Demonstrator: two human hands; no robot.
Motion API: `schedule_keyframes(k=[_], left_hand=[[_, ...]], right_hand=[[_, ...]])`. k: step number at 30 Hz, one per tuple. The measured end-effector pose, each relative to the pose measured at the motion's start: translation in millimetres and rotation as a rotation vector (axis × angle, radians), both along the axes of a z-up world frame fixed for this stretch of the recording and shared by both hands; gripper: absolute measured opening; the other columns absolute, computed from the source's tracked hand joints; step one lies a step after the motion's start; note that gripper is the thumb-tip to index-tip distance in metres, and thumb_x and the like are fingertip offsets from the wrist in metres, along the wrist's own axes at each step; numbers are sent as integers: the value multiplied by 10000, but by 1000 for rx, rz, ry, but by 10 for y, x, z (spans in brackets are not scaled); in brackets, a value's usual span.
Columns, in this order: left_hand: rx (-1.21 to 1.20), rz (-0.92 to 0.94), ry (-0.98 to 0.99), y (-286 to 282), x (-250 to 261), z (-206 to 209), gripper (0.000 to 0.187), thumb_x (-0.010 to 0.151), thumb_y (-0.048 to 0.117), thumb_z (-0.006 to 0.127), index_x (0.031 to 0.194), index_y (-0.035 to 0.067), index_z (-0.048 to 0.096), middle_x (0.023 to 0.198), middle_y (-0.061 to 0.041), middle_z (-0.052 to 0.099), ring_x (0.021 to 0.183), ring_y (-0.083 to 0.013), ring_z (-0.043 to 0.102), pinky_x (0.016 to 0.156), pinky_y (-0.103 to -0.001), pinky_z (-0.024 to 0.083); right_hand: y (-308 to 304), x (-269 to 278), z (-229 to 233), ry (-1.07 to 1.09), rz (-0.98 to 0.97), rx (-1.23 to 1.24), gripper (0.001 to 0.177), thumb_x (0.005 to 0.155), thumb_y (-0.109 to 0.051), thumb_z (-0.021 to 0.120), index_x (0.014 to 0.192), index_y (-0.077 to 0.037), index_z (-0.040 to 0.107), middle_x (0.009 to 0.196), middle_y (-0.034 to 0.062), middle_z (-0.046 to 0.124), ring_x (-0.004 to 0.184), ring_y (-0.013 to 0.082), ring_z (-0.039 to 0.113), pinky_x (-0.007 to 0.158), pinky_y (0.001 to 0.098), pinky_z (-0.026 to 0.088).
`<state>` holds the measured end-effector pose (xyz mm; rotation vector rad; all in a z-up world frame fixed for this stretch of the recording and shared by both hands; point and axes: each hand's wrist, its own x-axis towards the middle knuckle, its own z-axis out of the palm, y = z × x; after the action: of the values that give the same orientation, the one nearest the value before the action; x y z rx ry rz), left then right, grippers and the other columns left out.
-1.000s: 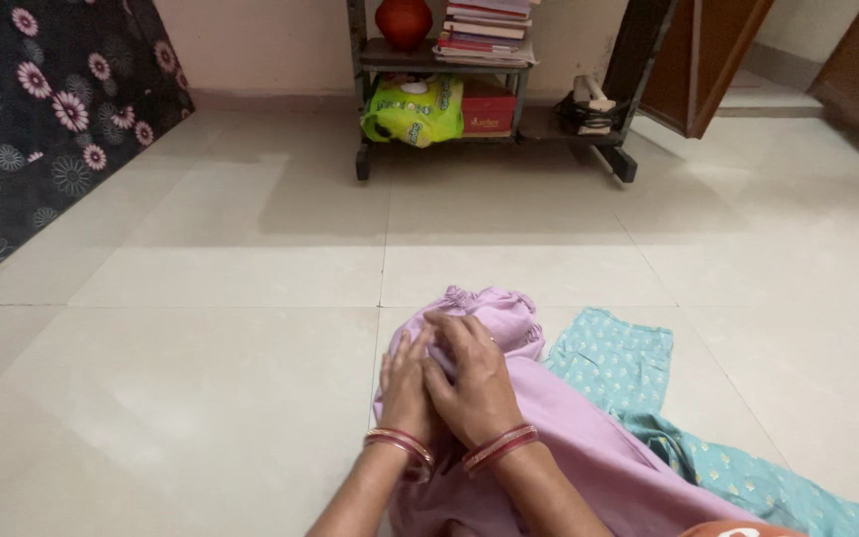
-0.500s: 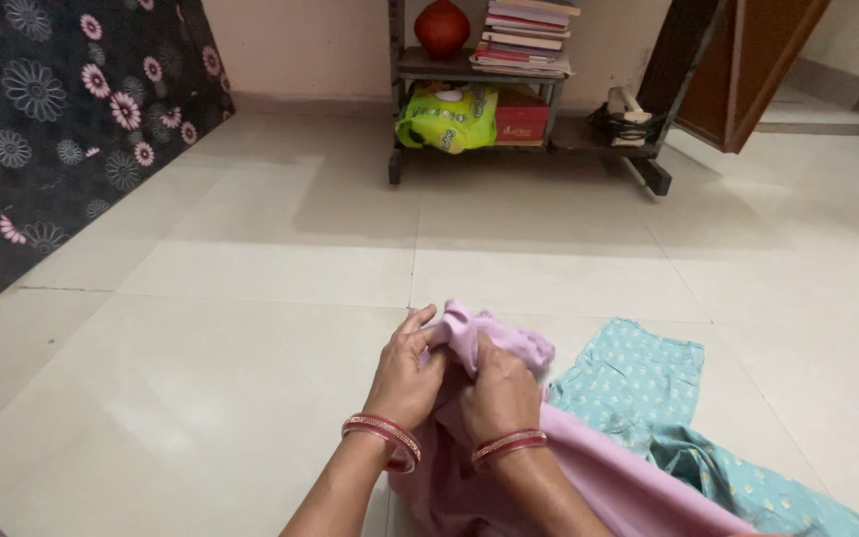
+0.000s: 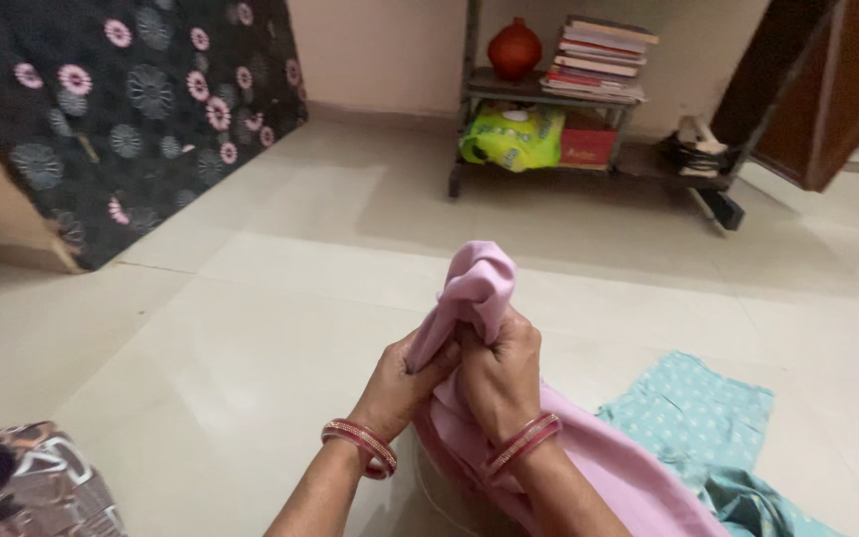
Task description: The person kneels on the tiled floor and folds a brown-and-white floral garment, smoothing it flat with their hands and folding it repeatedly into a compact square. They place the folded garment into an open patterned bag on the floor, then pick up a pink elastic-waist garment and begin folding it by hand.
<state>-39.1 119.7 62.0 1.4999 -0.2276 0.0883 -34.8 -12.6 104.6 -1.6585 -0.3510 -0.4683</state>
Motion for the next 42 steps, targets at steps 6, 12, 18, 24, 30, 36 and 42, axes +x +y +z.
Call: schedule_keyframes(k=[6,12,18,24,30,36,42], left_hand=[[-3,45,-40,314,-157,-5,497,924,322,702,1335,48,648,1137,-27,723,1050,-92,640,914,-280,549],[90,160,-6,591,-282,-191,372,990,332,654,1168,12,718,958,-8,709,892,-77,616,787,-280,558],[-51,383,195,808,-456,-250,363,1009,315,611,1074,-13,752,882,-56,712,736,-126,607,660,-298,513],[-338,496,161,1006,-545,-131,308,974,290,625,1068,17,732,958,-50,761,825,-115,698,738,-285,575],[-358,583,108,1164,-584,-103,318,963,291,679,1085,5,745,959,-38,749,835,-111,651,766,-284,541],[-335,639,51,1213,-609,-175,352,950,316,692,1113,11,752,978,-25,741,875,-102,627,812,-282,515],[-269,541,120,1209,-727,-131,682,865,535,690,1268,-15,656,1150,-74,737,1072,-143,667,940,-272,517]], right_hand=[[294,-32,4,44,13,24,125,875,-2,616,934,8,726,776,80,752,740,144,705,635,313,569],[556,-114,-7,64,58,-60,120,869,-20,626,930,7,727,797,86,770,769,149,724,669,326,576],[680,-347,-19,34,241,-245,304,870,-129,710,1153,-29,659,993,125,772,926,218,756,823,351,585],[750,-575,-209,11,427,-444,801,703,-307,889,1329,-2,493,1223,189,662,1164,319,657,990,412,513],[703,-593,-551,245,332,-787,832,556,-214,913,1283,-37,550,1139,206,662,1135,357,623,1006,435,489],[664,-360,-861,536,171,-778,302,777,48,585,1054,36,704,946,269,757,901,384,774,846,462,606],[784,-178,-785,145,84,-547,437,753,142,471,1109,32,697,980,278,742,926,402,729,859,474,562]])
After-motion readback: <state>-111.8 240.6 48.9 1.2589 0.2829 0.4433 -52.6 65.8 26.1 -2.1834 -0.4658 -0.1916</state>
